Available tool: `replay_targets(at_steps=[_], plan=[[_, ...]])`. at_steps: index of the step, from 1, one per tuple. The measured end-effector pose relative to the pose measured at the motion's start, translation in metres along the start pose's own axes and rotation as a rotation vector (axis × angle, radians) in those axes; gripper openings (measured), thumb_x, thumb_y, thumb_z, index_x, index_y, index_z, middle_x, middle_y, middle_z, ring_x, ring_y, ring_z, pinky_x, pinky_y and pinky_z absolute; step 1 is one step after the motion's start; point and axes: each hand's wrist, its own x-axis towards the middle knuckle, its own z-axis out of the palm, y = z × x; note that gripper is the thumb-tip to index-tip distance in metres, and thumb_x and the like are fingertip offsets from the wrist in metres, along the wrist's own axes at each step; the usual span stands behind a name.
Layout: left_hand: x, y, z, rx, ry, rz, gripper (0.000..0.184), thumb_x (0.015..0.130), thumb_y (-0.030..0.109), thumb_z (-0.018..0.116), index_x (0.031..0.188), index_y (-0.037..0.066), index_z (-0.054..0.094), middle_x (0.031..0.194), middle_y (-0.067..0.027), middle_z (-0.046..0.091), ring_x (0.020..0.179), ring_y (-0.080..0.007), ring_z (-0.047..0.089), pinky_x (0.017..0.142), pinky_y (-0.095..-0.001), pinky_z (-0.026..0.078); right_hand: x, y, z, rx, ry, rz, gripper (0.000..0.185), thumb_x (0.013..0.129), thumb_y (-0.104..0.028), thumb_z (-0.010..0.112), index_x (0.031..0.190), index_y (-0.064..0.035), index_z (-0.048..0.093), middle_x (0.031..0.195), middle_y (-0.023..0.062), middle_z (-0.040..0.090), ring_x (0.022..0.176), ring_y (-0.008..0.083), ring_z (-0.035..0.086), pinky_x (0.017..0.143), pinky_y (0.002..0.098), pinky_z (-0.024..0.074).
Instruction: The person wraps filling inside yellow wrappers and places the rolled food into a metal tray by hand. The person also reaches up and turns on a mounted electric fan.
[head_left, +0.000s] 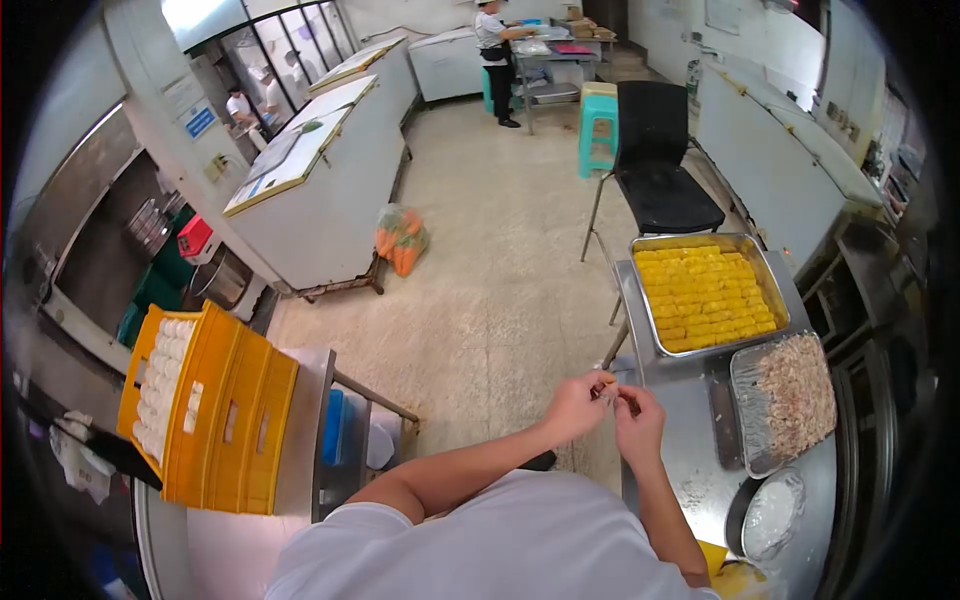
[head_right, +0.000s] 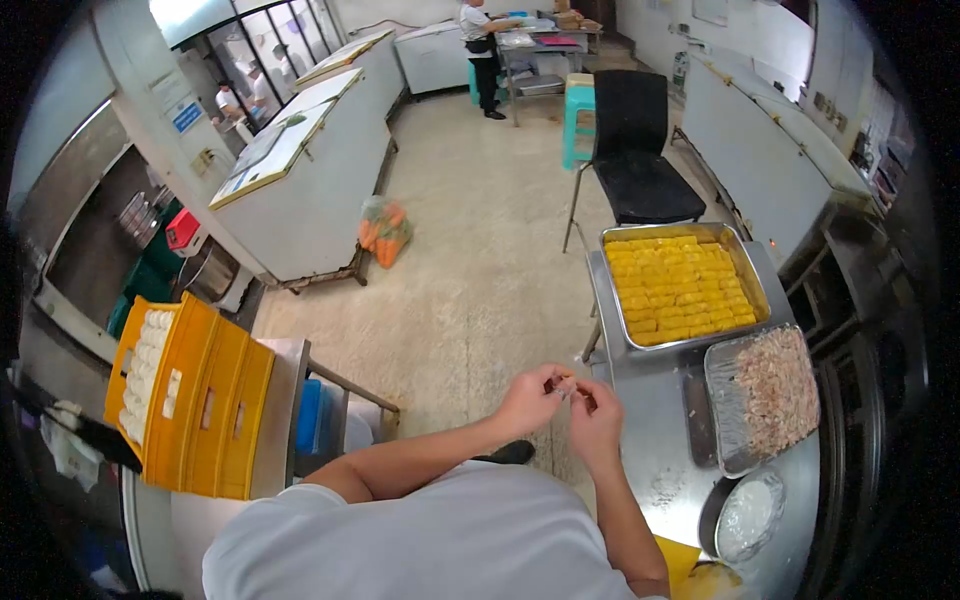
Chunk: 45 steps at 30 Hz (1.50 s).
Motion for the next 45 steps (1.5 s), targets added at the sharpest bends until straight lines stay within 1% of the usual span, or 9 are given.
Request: replay_targets(at_steps=[4,11,14,18,21,30,36,39,45], plan=[[0.026,-0.002,0.006,-0.023,-0.232,-0.082,0.029,0.103,0.021,0.07,0.124,0.002,0.07,0.097,-0.0127,0.077,0.085,-0.0204,0.072,0.078,-0.0364,0.057,-0.005,0.016,-0.008,-0.101,0.17,0.046,0.018,0.093,-0.003,0.07,0.109,0.0028,0.075,0.095,0.0147,0.071,0.078,0.021,0.069,0.071,0.0334,0.0551],[0.037,-0.036,0.088,-0.081,-0.72,0.093,0.026,0.104,0.018,0.071,0.126,0.004,0.072,0.093,-0.0062,0.074,0.081,-0.0142,0.066,0.077,-0.0318,0.056,-0.089,0.037,-0.049,-0.22,0.692,0.377,0.02,0.094,-0.006,0.072,0.111,0.0037,0.076,0.097,0.0151,0.076,0.081,0.0197,0.072,0.074,0.0321,0.0575],[0.011,-0.023,0.123,-0.048,-1.012,0.083,0.025,0.103,0.013,0.071,0.127,0.005,0.072,0.092,-0.004,0.074,0.081,-0.0132,0.066,0.077,-0.0312,0.056,-0.135,0.012,-0.054,-0.254,0.89,0.579,0.021,0.092,-0.006,0.072,0.11,0.0022,0.077,0.103,0.0207,0.075,0.085,0.0301,0.076,0.076,0.038,0.0604],[-0.033,-0.014,0.16,-0.14,-1.316,0.422,0.025,0.101,0.006,0.071,0.126,0.006,0.074,0.11,-0.01,0.073,0.084,-0.0181,0.07,0.078,-0.0307,0.057,-0.193,0.015,-0.062,-0.341,1.14,0.763,0.022,0.09,-0.007,0.072,0.11,0.0025,0.077,0.106,0.0222,0.075,0.087,0.0327,0.075,0.08,0.0412,0.0602],[-0.065,-0.001,0.173,-0.118,-1.47,0.336,0.026,0.098,0.004,0.071,0.124,0.007,0.075,0.116,-0.0121,0.071,0.086,-0.0211,0.07,0.078,-0.0313,0.057,-0.256,0.052,-0.084,-0.508,1.312,0.869,0.025,0.09,-0.008,0.069,0.11,0.0042,0.077,0.108,0.0251,0.075,0.094,0.037,0.074,0.087,0.0456,0.0589],[-0.091,-0.022,0.209,-0.052,-1.506,0.311,0.024,0.101,0.002,0.069,0.124,0.003,0.074,0.11,-0.0064,0.07,0.086,-0.0137,0.065,0.078,-0.0281,0.054,-0.358,0.128,-0.175,-0.838,1.196,1.264,0.022,0.091,-0.014,0.066,0.1,0.003,0.076,0.106,0.0281,0.074,0.097,0.0468,0.071,0.086,0.0548,0.0567],[-0.111,-0.021,0.241,0.046,-1.468,0.173,0.026,0.101,0.005,0.07,0.127,0.001,0.071,0.111,-0.0064,0.071,0.089,-0.0116,0.065,0.079,-0.0272,0.054,-0.372,0.14,-0.179,-0.755,1.311,1.081,0.015,0.088,-0.015,0.068,0.091,-0.0014,0.075,0.099,0.0253,0.073,0.094,0.0451,0.07,0.085,0.0537,0.0565],[-0.126,-0.023,0.267,0.125,-1.469,0.292,0.029,0.097,0.004,0.071,0.126,0.0,0.071,0.113,-0.0158,0.073,0.09,-0.023,0.074,0.079,-0.0339,0.058,-0.374,0.146,-0.178,-0.812,1.277,1.086,0.013,0.087,-0.014,0.069,0.092,-0.0031,0.075,0.097,0.0236,0.072,0.092,0.044,0.07,0.083,0.0533,0.0567],[-0.155,-0.015,0.303,0.204,-1.475,0.503,0.032,0.095,0.01,0.073,0.125,0.0,0.07,0.117,-0.0189,0.072,0.101,-0.0323,0.073,0.089,-0.0427,0.058,-0.38,0.145,-0.186,-0.712,1.274,0.943,0.015,0.083,-0.006,0.073,0.097,-0.0022,0.074,0.09,0.0212,0.073,0.087,0.0402,0.071,0.08,0.049,0.0572]])
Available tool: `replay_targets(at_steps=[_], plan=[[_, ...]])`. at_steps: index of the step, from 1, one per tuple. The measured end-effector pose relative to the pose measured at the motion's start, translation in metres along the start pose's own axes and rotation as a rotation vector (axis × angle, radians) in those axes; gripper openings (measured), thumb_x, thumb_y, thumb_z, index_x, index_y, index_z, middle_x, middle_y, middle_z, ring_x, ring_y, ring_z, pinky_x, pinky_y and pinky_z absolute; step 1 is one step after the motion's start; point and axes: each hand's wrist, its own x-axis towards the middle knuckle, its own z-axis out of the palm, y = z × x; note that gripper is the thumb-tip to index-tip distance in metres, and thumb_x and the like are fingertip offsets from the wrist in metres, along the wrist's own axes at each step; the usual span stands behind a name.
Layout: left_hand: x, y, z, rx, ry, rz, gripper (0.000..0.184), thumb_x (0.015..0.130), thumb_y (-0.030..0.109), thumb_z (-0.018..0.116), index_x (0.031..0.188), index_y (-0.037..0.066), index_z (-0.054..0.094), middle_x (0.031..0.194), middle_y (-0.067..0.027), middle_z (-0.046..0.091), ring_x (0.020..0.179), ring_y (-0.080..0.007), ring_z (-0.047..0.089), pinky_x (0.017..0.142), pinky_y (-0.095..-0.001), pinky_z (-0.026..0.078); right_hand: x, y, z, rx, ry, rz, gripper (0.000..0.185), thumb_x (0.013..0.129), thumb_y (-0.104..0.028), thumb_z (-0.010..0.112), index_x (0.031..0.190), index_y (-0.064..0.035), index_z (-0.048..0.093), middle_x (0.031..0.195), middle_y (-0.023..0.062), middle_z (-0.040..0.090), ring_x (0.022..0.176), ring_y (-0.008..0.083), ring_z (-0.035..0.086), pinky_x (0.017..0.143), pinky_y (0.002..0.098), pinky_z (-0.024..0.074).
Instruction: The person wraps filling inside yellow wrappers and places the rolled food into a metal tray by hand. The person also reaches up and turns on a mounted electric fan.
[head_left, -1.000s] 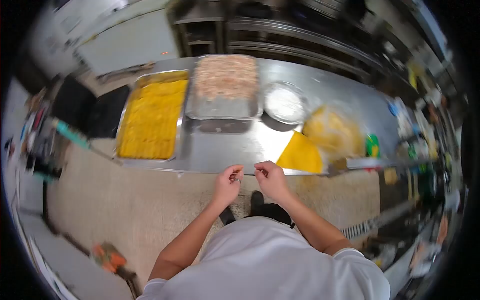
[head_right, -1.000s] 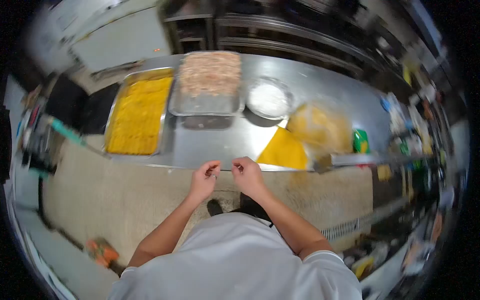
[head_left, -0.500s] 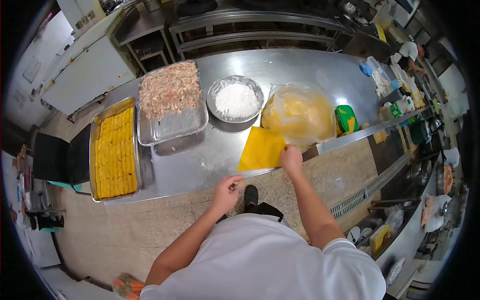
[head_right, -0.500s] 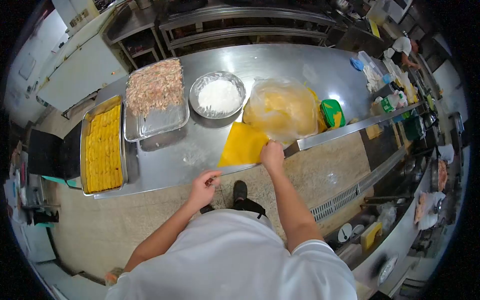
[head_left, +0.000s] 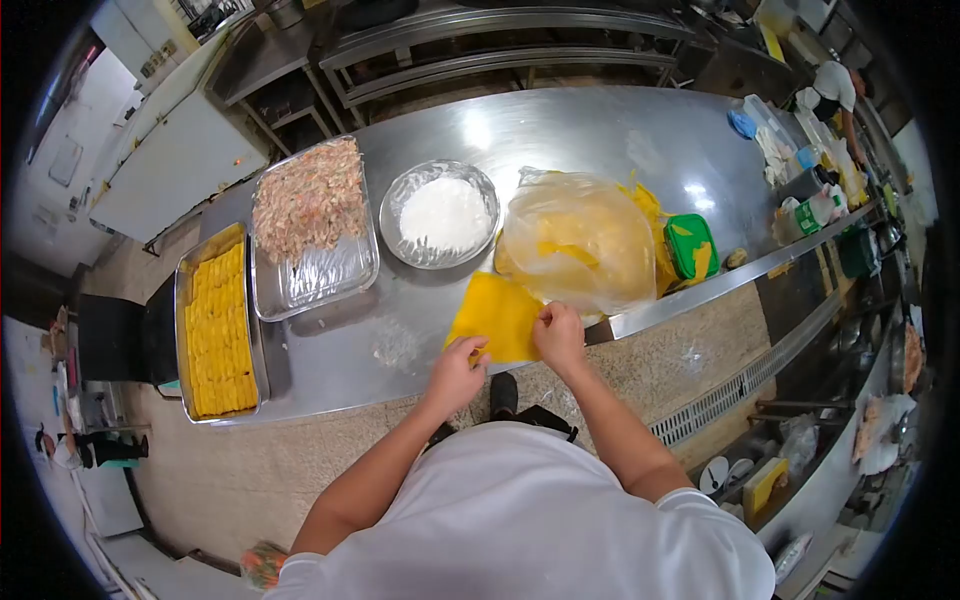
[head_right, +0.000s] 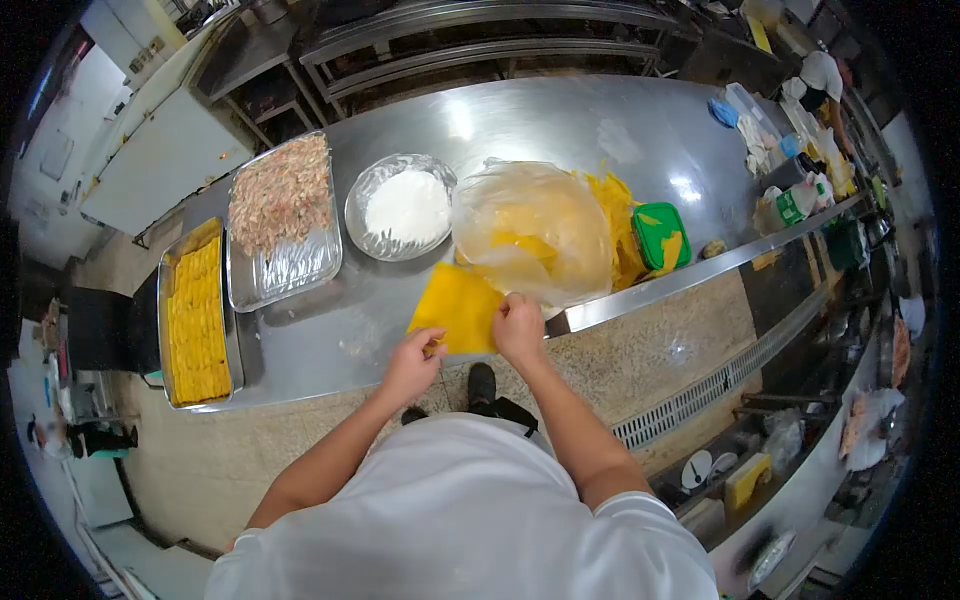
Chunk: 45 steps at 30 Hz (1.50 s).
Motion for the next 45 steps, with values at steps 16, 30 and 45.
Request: replay_targets(at_steps=[16,30,45], plan=[[0.071,0.009,-0.03,-0.286,0.118,0.056,0.059,0.079,0.002,0.09,0.133,0.003,0.065,0.13,-0.0116,0.07,0.119,-0.0247,0.068,0.103,-0.0399,0.053,-0.002,-0.043,-0.067,0.65,-0.276,-0.264,0.011,0.085,0.005,0.072,0.095,-0.0015,0.072,0.096,0.0136,0.074,0.092,0.0288,0.071,0.083,0.0365,0.0568],[0.032,0.02,-0.099,-0.703,0.082,-0.273,0.018,0.094,-0.001,0.078,0.112,-0.001,0.075,0.104,-0.0072,0.078,0.09,-0.0149,0.073,0.083,-0.0308,0.06,-0.023,-0.093,-0.084,0.811,-0.383,0.224,0.014,0.092,-0.011,0.081,0.088,0.0003,0.074,0.074,0.0007,0.069,0.071,0.0122,0.061,0.069,0.0311,0.0504],[0.02,0.05,-0.185,-0.638,-0.022,-0.204,0.019,0.101,0.008,0.074,0.117,-0.002,0.076,0.104,-0.0063,0.079,0.09,-0.0125,0.072,0.081,-0.0296,0.059,-0.016,-0.172,-0.095,0.969,-0.572,0.351,0.009,0.096,-0.002,0.074,0.105,0.0008,0.076,0.094,0.0023,0.076,0.082,0.0088,0.067,0.076,0.0247,0.053]])
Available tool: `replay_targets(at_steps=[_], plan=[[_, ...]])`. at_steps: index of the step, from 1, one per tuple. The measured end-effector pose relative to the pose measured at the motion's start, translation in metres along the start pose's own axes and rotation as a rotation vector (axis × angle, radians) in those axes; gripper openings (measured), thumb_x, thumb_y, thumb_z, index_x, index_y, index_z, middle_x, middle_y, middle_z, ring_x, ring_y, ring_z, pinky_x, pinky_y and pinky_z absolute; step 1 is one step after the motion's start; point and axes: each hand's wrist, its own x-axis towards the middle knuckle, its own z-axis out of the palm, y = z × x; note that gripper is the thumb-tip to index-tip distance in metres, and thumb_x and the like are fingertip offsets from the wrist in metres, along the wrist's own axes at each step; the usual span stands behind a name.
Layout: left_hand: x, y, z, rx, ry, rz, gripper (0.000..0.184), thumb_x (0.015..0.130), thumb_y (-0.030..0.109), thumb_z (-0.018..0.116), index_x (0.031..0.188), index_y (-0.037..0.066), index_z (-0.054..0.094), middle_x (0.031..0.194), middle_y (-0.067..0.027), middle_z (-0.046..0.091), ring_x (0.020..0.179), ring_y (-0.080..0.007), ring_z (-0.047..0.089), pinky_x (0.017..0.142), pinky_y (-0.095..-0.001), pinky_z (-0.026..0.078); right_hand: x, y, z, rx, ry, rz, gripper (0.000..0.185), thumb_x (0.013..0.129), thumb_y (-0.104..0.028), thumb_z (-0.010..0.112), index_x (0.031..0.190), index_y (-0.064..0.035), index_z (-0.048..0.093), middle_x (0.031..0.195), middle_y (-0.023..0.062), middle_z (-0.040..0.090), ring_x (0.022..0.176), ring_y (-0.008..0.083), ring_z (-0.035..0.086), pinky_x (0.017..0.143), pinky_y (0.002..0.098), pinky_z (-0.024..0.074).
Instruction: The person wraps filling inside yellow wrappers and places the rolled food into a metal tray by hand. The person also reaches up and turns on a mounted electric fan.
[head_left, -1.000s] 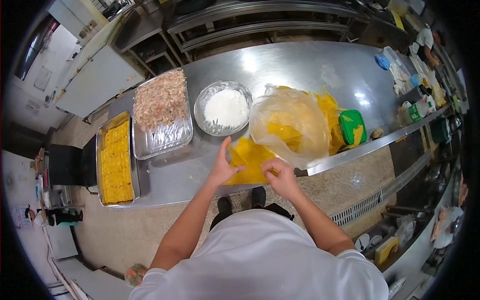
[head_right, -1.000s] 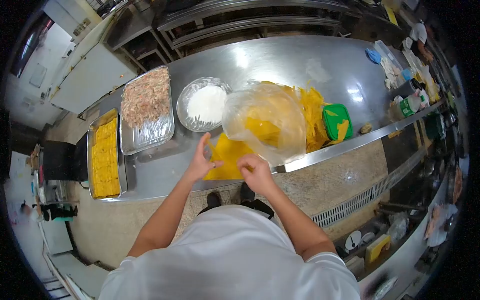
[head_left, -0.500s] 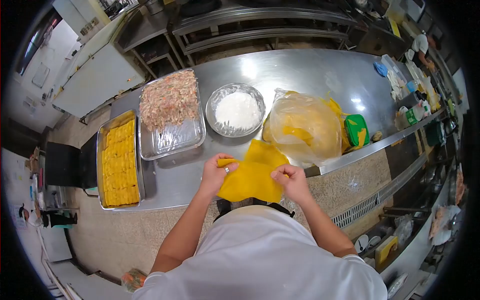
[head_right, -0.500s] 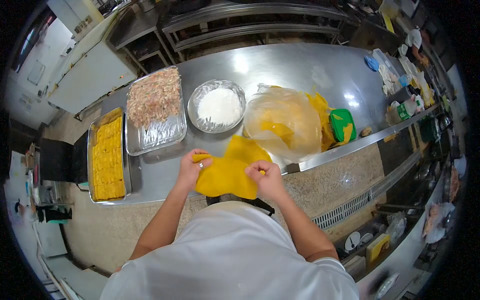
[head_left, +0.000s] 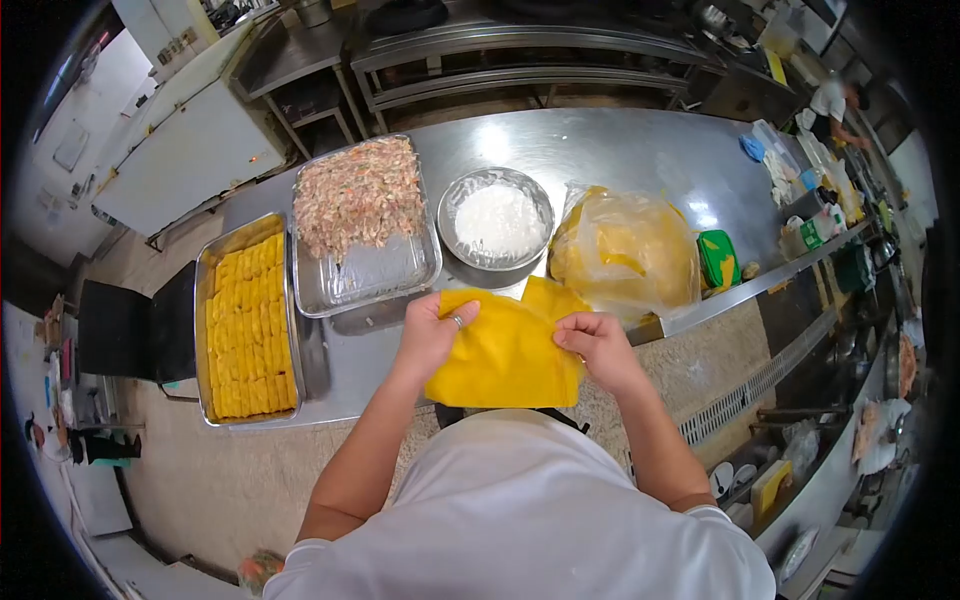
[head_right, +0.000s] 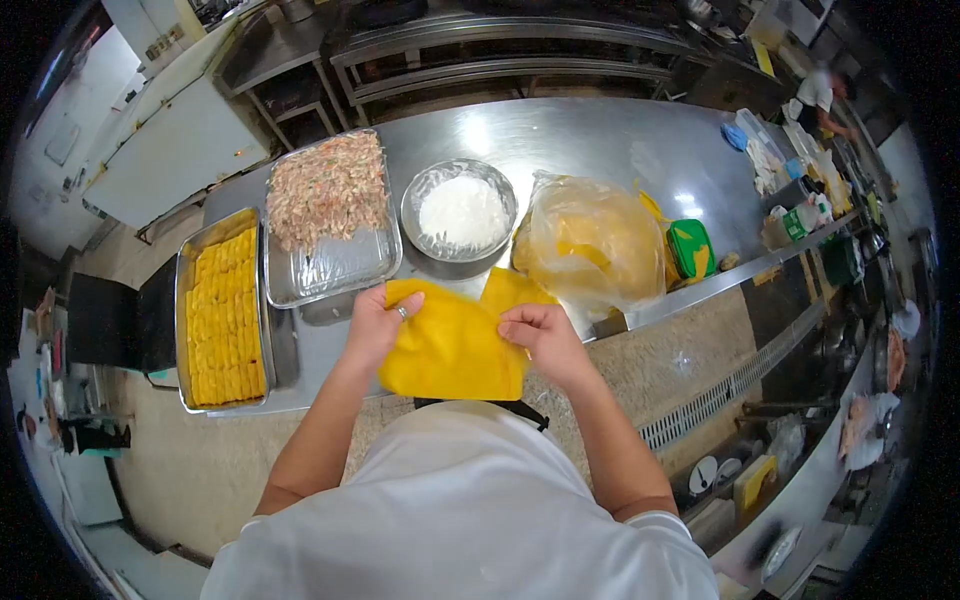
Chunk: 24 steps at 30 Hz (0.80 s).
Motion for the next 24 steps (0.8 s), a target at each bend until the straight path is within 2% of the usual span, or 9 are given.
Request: replay_targets(at_steps=[3,6,9,12,15,18,19,24], plan=[[0.007,-0.003,-0.008,0.006,-0.005,0.057,0.02,0.102,0.008,0.073,0.118,-0.002,0.076,0.105,-0.0057,0.079,0.091,-0.0131,0.072,0.083,-0.0302,0.059,0.0,0.007,0.003,0.196,-0.058,0.069,0.009,0.097,-0.002,0.074,0.105,0.0011,0.075,0.097,0.0038,0.076,0.086,0.0107,0.069,0.079,0.0255,0.0542],[0.011,-0.005,-0.013,0.011,-0.007,0.078,0.022,0.099,0.009,0.077,0.117,-0.002,0.076,0.105,-0.0071,0.079,0.093,-0.0135,0.073,0.085,-0.0306,0.058,-0.001,0.008,0.012,0.239,-0.06,0.074,0.006,0.098,-0.004,0.074,0.103,0.0004,0.075,0.098,0.0049,0.076,0.088,0.0119,0.07,0.08,0.0263,0.0551],[0.027,-0.037,-0.005,0.135,0.328,0.384,0.015,0.098,0.006,0.078,0.11,0.0,0.074,0.096,-0.0045,0.076,0.089,-0.0129,0.071,0.081,-0.03,0.057,-0.003,0.008,0.021,0.329,-0.038,0.088,0.006,0.099,-0.006,0.074,0.102,-0.0011,0.075,0.096,0.0045,0.076,0.086,0.0119,0.07,0.08,0.0271,0.0554],[-0.007,-0.004,0.005,0.646,0.355,0.684,0.017,0.093,0.007,0.084,0.103,0.001,0.071,0.092,-0.0036,0.074,0.089,-0.0115,0.069,0.081,-0.0286,0.057,-0.001,0.013,0.025,0.335,-0.029,0.079,0.007,0.1,-0.009,0.075,0.102,-0.0022,0.075,0.095,0.0043,0.076,0.085,0.0131,0.071,0.079,0.0287,0.0562],[-0.03,-0.009,0.03,0.408,-0.149,0.328,0.021,0.092,0.009,0.086,0.099,0.001,0.068,0.091,-0.0031,0.074,0.085,-0.0087,0.068,0.078,-0.0266,0.056,-0.002,0.012,0.037,0.384,-0.013,0.077,0.01,0.101,-0.013,0.074,0.102,-0.0029,0.076,0.095,0.0044,0.076,0.083,0.0145,0.071,0.078,0.0311,0.0572],[-0.032,-0.02,0.047,0.286,-0.136,0.236,0.017,0.094,0.007,0.084,0.099,0.001,0.069,0.089,-0.0023,0.074,0.082,-0.0072,0.067,0.075,-0.0258,0.056,0.0,0.017,0.039,0.369,0.018,0.065,0.016,0.103,-0.019,0.074,0.103,-0.0026,0.077,0.092,0.0028,0.075,0.078,0.0122,0.068,0.071,0.03,0.0552],[-0.03,-0.026,0.05,0.198,-0.125,0.229,0.011,0.096,0.005,0.08,0.1,0.001,0.071,0.088,-0.0016,0.074,0.079,-0.0062,0.067,0.073,-0.0254,0.057,0.0,0.017,0.038,0.375,0.012,0.061,0.016,0.103,-0.019,0.074,0.103,-0.0024,0.077,0.093,0.0029,0.075,0.078,0.0123,0.068,0.072,0.0302,0.0557],[-0.025,-0.037,0.05,0.179,-0.09,0.203,0.004,0.102,0.005,0.072,0.102,0.001,0.073,0.089,-0.0012,0.074,0.082,-0.0064,0.066,0.076,-0.0268,0.057,-0.001,0.019,0.031,0.381,0.006,0.048,0.014,0.102,-0.015,0.074,0.106,-0.0014,0.076,0.095,0.0037,0.075,0.082,0.0126,0.069,0.075,0.0302,0.056]])
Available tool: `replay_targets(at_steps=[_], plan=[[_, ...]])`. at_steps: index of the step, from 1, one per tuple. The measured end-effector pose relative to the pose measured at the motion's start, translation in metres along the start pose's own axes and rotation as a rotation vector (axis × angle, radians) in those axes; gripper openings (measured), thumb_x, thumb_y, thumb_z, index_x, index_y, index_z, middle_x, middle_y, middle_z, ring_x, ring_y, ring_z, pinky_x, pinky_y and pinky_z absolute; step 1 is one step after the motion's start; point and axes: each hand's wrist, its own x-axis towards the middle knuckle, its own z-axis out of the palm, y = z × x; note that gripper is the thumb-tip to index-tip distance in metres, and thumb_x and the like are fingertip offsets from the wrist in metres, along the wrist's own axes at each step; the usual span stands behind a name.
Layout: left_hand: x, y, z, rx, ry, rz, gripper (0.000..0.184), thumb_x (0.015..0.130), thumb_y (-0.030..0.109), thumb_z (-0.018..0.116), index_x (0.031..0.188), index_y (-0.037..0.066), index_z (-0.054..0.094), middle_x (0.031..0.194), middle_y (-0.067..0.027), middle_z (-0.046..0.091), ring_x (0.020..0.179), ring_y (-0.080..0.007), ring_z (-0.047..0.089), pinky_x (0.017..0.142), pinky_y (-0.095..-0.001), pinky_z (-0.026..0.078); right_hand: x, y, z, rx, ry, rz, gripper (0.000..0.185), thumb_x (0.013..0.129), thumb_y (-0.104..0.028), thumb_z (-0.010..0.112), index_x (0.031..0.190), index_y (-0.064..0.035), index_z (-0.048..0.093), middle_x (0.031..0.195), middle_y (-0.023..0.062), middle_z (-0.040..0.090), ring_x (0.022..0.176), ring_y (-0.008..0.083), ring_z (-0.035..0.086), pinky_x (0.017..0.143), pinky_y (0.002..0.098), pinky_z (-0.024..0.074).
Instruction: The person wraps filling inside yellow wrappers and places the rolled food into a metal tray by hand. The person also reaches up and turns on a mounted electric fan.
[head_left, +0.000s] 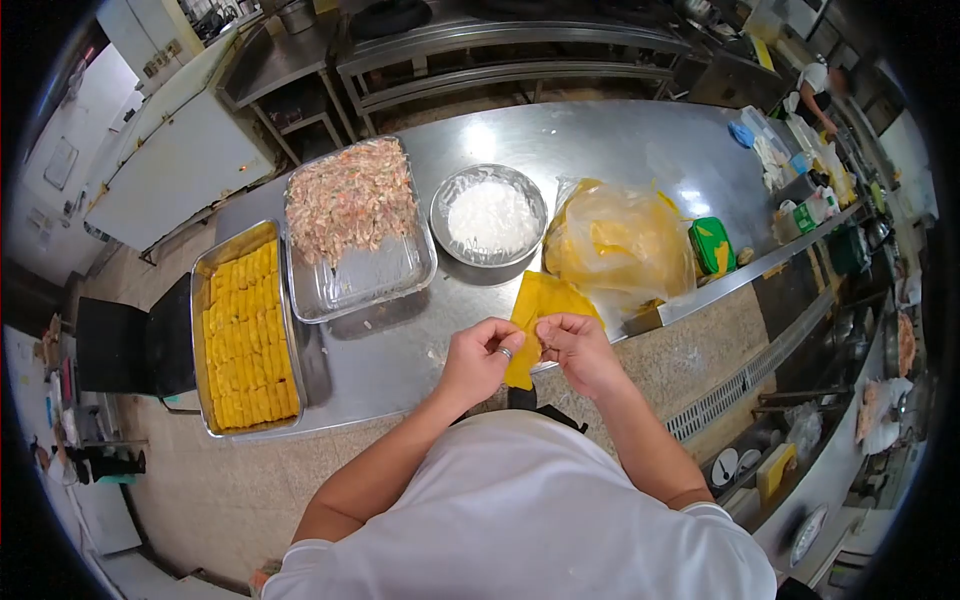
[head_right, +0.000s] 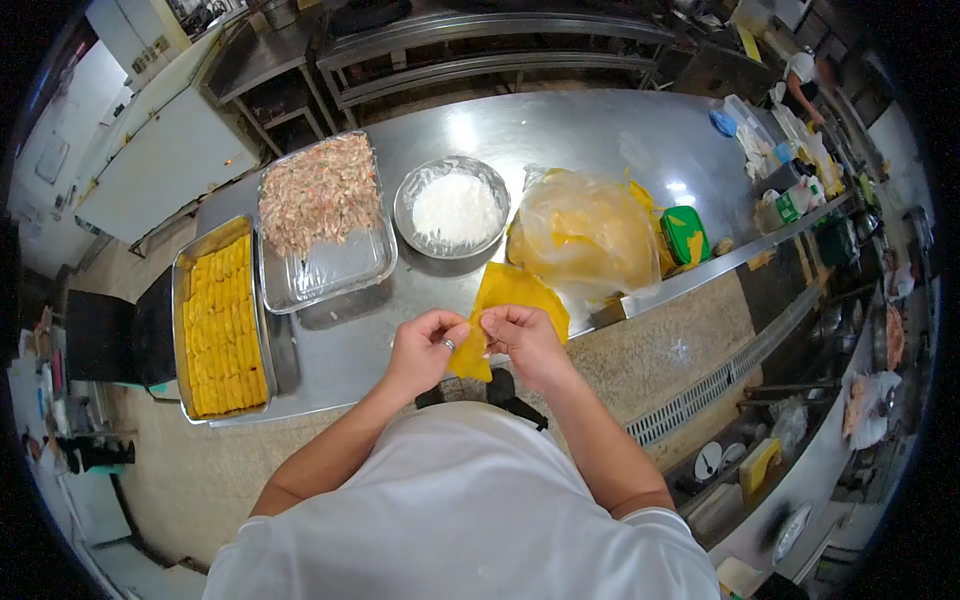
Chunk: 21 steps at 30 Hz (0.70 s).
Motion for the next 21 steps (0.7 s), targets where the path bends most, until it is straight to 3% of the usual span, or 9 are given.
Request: replay_targets(at_steps=[4,7,10,13,15,18,19,21], plan=[[0.006,-0.011,0.0,-0.189,0.035,-0.129,0.011,0.107,0.01,0.067,0.109,0.002,0.073,0.091,-0.0004,0.073,0.081,-0.0066,0.065,0.075,-0.0273,0.055,0.002,0.0,0.0,-0.073,0.066,-0.037,0.01,0.099,-0.005,0.073,0.107,0.0008,0.074,0.099,0.0072,0.076,0.085,0.0164,0.072,0.079,0.0345,0.0593],[0.009,-0.021,-0.003,-0.413,0.062,-0.314,0.016,0.11,0.015,0.062,0.116,0.003,0.071,0.101,-0.0018,0.072,0.09,-0.0076,0.064,0.082,-0.0292,0.054,0.003,-0.002,-0.001,-0.03,0.086,-0.046,0.011,0.097,-0.002,0.073,0.108,0.001,0.074,0.099,0.007,0.075,0.085,0.0156,0.071,0.079,0.0336,0.0589],[0.015,-0.049,-0.011,-0.564,0.08,-0.156,0.021,0.112,0.019,0.059,0.12,0.002,0.068,0.108,-0.0031,0.071,0.101,-0.0114,0.064,0.089,-0.0312,0.053,0.008,0.0,-0.006,-0.05,0.168,-0.038,0.01,0.097,-0.003,0.073,0.106,0.0007,0.074,0.096,0.0058,0.075,0.084,0.015,0.071,0.08,0.0319,0.0581],[0.018,-0.027,-0.012,-0.744,0.236,-0.337,0.023,0.112,0.02,0.058,0.122,0.001,0.067,0.114,-0.0043,0.071,0.106,-0.015,0.064,0.093,-0.0314,0.052,0.027,0.015,-0.034,-0.25,0.28,-0.106,0.01,0.097,-0.005,0.072,0.104,0.0006,0.075,0.093,0.0055,0.076,0.083,0.0157,0.071,0.079,0.0313,0.0575],[0.02,-0.043,-0.021,-0.536,0.257,-0.271,0.025,0.112,0.021,0.059,0.125,0.001,0.067,0.116,-0.0049,0.072,0.107,-0.0156,0.065,0.094,-0.0315,0.052,0.049,0.034,-0.07,-0.472,0.353,-0.217,0.012,0.095,-0.007,0.073,0.103,0.0016,0.075,0.091,0.0067,0.077,0.082,0.0172,0.072,0.078,0.032,0.0575],[0.024,-0.058,-0.038,-0.398,0.281,-0.252,0.029,0.112,0.021,0.06,0.13,0.0,0.068,0.117,-0.006,0.074,0.107,-0.0151,0.066,0.094,-0.0313,0.052,0.067,0.046,-0.114,-1.032,0.554,-0.305,0.018,0.092,-0.009,0.073,0.105,0.0027,0.076,0.091,0.0135,0.078,0.08,0.0264,0.074,0.079,0.0367,0.0584],[0.024,-0.06,-0.043,-0.38,0.289,-0.259,0.03,0.111,0.021,0.06,0.132,0.0,0.069,0.118,-0.0063,0.074,0.107,-0.0147,0.066,0.094,-0.0312,0.052,0.062,0.043,-0.118,-1.143,0.575,-0.219,0.031,0.087,-0.006,0.071,0.116,0.0026,0.076,0.106,0.0251,0.076,0.101,0.0452,0.072,0.095,0.0472,0.0564],[0.024,-0.063,-0.049,-0.364,0.297,-0.276,0.03,0.111,0.02,0.06,0.132,0.0,0.07,0.117,-0.0061,0.075,0.105,-0.0143,0.067,0.094,-0.0308,0.052,0.052,0.039,-0.115,-1.332,0.583,-0.354,0.037,0.087,-0.006,0.07,0.123,0.0007,0.074,0.118,0.0263,0.073,0.114,0.0454,0.068,0.102,0.0485,0.0532]])
